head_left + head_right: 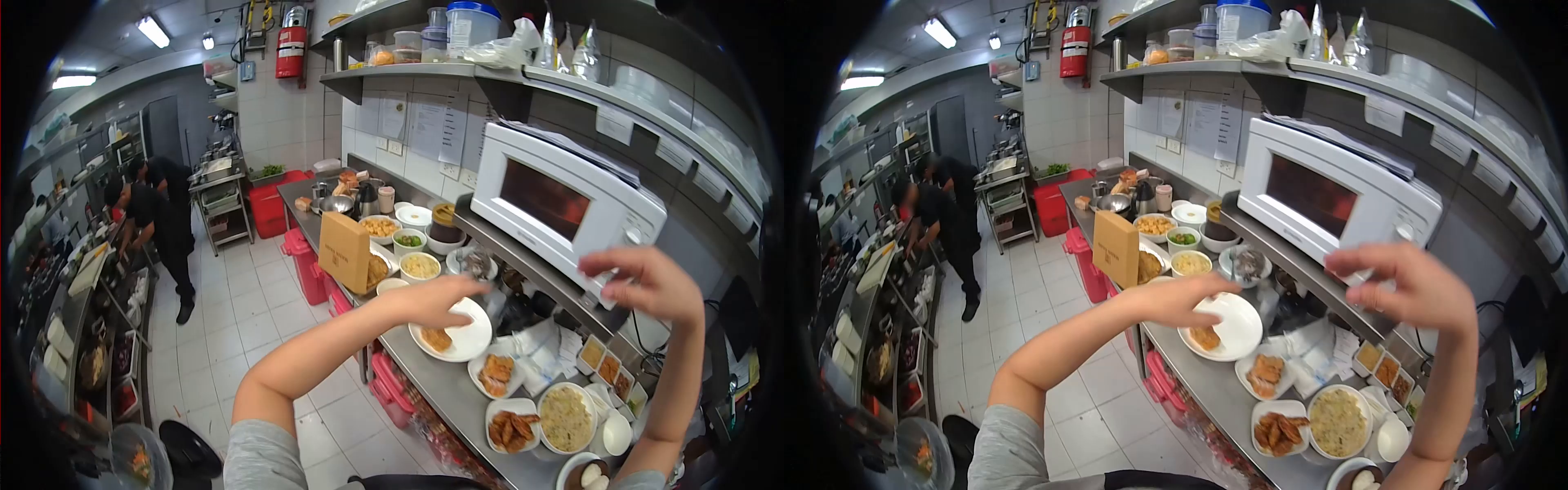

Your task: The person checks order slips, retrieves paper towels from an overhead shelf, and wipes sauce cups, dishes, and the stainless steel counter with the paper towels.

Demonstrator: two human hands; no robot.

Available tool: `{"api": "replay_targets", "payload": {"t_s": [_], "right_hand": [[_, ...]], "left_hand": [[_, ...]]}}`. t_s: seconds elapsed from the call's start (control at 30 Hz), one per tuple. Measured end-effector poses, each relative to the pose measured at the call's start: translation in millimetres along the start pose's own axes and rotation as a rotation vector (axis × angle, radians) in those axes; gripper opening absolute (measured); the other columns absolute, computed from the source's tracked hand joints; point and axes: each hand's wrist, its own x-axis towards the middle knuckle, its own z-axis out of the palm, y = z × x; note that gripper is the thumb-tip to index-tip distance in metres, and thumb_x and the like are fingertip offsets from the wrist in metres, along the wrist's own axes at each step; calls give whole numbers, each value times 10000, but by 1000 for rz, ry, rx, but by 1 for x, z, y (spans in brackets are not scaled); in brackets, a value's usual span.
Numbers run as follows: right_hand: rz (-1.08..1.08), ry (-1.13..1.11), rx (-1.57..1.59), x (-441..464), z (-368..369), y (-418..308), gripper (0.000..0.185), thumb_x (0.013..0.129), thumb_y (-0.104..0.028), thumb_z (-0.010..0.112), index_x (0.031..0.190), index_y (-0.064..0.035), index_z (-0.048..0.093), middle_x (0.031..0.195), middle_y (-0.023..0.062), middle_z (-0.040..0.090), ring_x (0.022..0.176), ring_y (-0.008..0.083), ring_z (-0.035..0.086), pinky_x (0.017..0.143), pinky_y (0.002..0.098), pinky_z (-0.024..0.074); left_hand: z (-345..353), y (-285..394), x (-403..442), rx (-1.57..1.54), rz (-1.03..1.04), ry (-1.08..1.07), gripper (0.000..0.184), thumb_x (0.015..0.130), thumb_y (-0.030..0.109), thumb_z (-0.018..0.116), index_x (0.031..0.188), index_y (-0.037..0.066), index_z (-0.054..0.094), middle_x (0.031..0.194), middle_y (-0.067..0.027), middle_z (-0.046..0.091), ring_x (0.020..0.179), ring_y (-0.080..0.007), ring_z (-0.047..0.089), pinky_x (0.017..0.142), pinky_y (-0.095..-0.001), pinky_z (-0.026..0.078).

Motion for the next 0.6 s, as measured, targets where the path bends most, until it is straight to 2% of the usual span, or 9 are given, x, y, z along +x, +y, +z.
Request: {"api": "replay_targets", "payload": {"t_s": [0.1,0.17,0.23,0.3,0.37,0.43,0.5,0.6], "right_hand": [[14,97,-106,81,-32,4,362,839,-153,626,1162,2,579,1004,110,653,908,167,617,794,306,498],[40,179,-297,127,-64,16,370,837,-188,625,1144,16,587,988,116,655,902,160,617,768,298,506],[104,270,-486,167,-94,20,420,833,-309,627,1100,14,612,963,76,650,857,140,598,760,275,490],[244,385,-618,204,-124,22,435,838,-361,605,1078,1,630,890,70,649,754,129,580,658,270,486],[158,550,-654,240,-142,29,401,840,-352,602,1062,-21,647,817,61,633,681,119,543,576,267,456],[45,688,-676,280,-166,49,383,841,-356,595,1030,-29,661,768,46,610,655,103,517,556,256,431],[-27,914,-668,326,-186,79,383,767,-365,629,1033,-94,678,892,144,678,816,246,640,766,332,484],[-16,1066,-534,382,-195,92,387,751,-389,634,1052,-149,681,934,121,682,861,245,647,797,341,486]], "left_hand": [[-51,-32,54,111,233,197,621,791,185,643,1329,24,377,1317,-207,375,1165,-330,466,979,-368,394],[-86,-32,81,96,189,272,650,770,184,665,1332,40,371,1335,-220,341,1181,-363,438,993,-379,382],[-110,-57,119,301,285,485,672,750,189,689,1328,54,374,1347,-242,316,1196,-392,415,994,-396,381],[-142,-64,144,375,238,602,693,735,203,707,1327,68,373,1343,-260,311,1200,-421,396,997,-424,372],[-176,-84,170,442,364,744,708,728,228,719,1331,86,376,1343,-261,313,1190,-429,401,996,-439,367],[-208,-99,196,495,405,867,724,725,262,722,1337,94,373,1340,-262,317,1188,-446,390,992,-454,365],[-235,-106,217,504,349,954,745,731,326,712,1349,97,364,1361,-267,303,1196,-455,378,985,-480,359],[-272,-126,260,594,368,1085,744,734,420,687,1352,147,376,1367,-263,307,1236,-440,341,1004,-514,314]]}}
